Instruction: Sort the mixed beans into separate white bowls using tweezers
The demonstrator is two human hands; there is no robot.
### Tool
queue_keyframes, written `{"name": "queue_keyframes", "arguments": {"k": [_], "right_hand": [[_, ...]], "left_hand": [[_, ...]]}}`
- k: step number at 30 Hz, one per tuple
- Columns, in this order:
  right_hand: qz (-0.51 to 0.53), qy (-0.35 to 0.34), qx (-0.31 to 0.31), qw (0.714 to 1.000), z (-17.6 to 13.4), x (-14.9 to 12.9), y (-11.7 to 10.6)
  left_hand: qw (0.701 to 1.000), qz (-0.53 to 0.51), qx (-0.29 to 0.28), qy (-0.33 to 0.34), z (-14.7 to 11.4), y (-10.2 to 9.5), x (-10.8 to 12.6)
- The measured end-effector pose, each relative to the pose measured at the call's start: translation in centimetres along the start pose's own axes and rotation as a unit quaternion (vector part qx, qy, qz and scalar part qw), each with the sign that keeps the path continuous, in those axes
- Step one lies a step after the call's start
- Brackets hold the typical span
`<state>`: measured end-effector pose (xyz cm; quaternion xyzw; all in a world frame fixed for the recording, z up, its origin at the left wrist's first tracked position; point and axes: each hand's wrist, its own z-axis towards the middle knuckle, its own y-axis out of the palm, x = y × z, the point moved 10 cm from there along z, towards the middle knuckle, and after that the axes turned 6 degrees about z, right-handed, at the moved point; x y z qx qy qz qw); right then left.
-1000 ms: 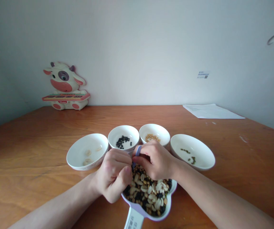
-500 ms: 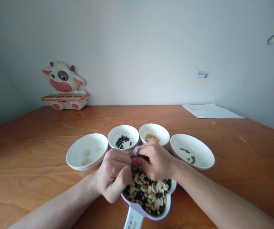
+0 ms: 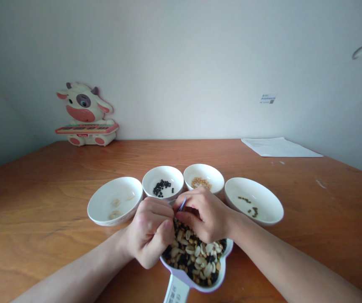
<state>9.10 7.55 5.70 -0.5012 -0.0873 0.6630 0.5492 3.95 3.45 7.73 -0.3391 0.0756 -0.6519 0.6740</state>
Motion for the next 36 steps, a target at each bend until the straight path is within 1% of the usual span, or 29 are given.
{"name": "queue_keyframes", "arguments": {"k": [11,15,22,30,36], "right_hand": [[0.011,-0.006,-0.013,1.0,-0.13,-0.12,0.14],[0.016,-0.024,-0.004,1.0,-0.09,-0.43,0.07],[0.003,-0.03,0.01,1.0,-0.02,-0.66,-0.18],[0.001,-0.004,0.01,1.0,-0.04,-0.2,-0.53],[0.022,-0.004,0.012,1.0,-0.06,-0.29,-0.46]], "left_hand": [[1.0,-0.007,0.006,0.007,-0.03,-0.11,0.04],[1.0,-0.004,0.005,0.006,0.01,-0.17,0.1],[1.0,0.007,-0.003,0.004,0.08,-0.09,0.17],[1.0,0.005,0.004,0.001,-0.04,-0.18,0.09],[1.0,0.007,0.011,0.005,-0.04,-0.27,0.13]]}}
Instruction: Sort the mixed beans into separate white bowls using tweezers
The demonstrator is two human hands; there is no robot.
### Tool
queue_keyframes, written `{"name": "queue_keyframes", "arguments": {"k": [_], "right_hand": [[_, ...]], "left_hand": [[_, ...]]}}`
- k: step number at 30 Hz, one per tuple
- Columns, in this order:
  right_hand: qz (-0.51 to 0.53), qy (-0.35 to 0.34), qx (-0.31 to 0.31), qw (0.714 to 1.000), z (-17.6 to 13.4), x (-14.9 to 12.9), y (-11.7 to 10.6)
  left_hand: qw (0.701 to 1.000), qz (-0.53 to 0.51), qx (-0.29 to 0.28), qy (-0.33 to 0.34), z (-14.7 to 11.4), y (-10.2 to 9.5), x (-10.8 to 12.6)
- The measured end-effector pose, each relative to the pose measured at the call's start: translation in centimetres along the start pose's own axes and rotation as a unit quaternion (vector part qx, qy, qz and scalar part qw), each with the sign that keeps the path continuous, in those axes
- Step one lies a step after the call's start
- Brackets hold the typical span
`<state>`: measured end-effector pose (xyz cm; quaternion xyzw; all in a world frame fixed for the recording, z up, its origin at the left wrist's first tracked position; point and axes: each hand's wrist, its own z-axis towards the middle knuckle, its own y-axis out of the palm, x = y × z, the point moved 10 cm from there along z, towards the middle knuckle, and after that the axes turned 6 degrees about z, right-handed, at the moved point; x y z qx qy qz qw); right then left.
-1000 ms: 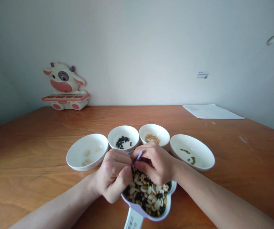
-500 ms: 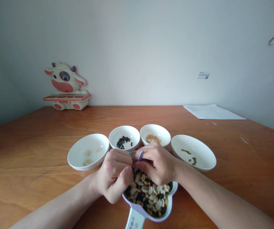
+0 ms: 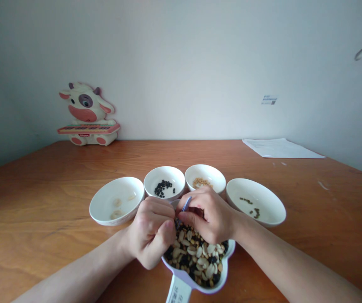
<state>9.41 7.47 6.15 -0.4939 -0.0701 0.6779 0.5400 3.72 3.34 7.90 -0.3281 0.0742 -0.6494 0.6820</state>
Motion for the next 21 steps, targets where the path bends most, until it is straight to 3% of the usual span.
{"name": "queue_keyframes", "arguments": {"k": [21], "right_hand": [[-0.021,0.005,-0.001,1.0,0.05,0.32,-0.21]], "left_hand": [[1.0,0.006,-0.002,-0.004,-0.21,-0.03,-0.2]]}}
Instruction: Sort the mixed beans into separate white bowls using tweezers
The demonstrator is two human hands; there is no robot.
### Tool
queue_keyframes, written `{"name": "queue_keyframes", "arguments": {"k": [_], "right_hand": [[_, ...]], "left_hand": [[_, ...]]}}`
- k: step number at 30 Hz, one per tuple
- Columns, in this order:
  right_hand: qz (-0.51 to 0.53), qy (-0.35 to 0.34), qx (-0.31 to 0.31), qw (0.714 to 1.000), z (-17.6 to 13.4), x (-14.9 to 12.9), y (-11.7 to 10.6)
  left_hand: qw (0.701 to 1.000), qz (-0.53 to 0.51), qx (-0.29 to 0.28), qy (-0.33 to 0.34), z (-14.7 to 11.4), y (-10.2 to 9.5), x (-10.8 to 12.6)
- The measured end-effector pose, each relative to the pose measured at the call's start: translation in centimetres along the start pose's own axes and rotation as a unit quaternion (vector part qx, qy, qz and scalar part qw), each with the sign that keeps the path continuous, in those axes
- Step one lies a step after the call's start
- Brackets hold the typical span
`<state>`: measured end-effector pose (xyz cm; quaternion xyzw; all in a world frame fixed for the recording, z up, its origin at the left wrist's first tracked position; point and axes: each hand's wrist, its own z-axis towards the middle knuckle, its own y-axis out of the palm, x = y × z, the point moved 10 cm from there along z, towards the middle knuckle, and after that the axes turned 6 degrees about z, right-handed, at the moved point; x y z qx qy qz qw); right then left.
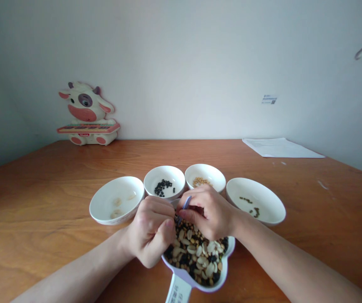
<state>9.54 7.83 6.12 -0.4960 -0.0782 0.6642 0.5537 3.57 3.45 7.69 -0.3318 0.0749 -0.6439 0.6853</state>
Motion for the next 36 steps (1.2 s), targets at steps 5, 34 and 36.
{"name": "queue_keyframes", "arguments": {"k": [5,34,36], "right_hand": [[0.006,0.0,0.003,1.0,-0.1,-0.1,-0.1],[-0.021,0.036,0.048,0.998,0.0,0.3,-1.1],[-0.013,0.031,0.078,0.996,-0.1,0.0,-1.7]], "left_hand": [[1.0,-0.003,-0.004,-0.002,0.1,0.1,0.1],[1.0,-0.012,-0.002,0.001,0.0,0.1,0.0],[1.0,-0.011,-0.002,0.004,0.1,0.1,0.1]]}}
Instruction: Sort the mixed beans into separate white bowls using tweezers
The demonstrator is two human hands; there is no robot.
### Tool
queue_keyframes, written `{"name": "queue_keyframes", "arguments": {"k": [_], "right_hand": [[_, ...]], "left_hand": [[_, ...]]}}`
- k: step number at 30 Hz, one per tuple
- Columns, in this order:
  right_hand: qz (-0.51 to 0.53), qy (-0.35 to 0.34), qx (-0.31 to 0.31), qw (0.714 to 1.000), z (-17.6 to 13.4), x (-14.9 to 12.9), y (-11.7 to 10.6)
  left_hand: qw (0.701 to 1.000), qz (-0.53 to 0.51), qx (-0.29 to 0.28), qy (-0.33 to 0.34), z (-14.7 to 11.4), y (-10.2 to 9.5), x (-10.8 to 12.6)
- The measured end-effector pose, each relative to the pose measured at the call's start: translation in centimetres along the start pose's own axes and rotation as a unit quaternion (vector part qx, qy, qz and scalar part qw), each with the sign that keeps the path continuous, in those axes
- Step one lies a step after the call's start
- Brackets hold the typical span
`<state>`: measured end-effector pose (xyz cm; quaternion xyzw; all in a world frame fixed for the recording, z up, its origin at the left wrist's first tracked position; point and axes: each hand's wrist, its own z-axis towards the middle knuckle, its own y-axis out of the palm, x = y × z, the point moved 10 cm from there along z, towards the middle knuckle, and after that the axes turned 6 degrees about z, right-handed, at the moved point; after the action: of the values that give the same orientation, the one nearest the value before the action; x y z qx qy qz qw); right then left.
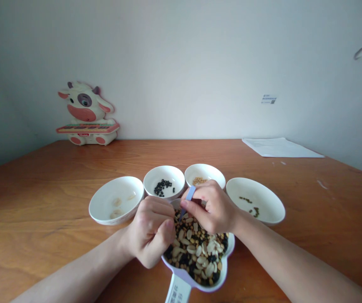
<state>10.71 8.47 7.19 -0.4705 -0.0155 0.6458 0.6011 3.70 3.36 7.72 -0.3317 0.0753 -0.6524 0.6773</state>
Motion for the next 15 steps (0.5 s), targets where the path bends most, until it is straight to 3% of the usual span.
{"name": "queue_keyframes", "arguments": {"k": [6,8,15], "right_hand": [[0.035,0.028,0.192,0.98,-1.0,1.0,-3.6],[0.03,0.05,0.229,0.972,-1.3,1.8,-4.1],[-0.01,0.1,0.184,0.978,-0.9,3.4,-2.9]], "left_hand": [[1.0,-0.003,0.004,0.002,0.3,-0.1,0.1],[1.0,-0.005,0.003,0.001,0.3,-0.1,0.1],[1.0,-0.001,0.001,0.001,0.1,0.0,0.1]]}}
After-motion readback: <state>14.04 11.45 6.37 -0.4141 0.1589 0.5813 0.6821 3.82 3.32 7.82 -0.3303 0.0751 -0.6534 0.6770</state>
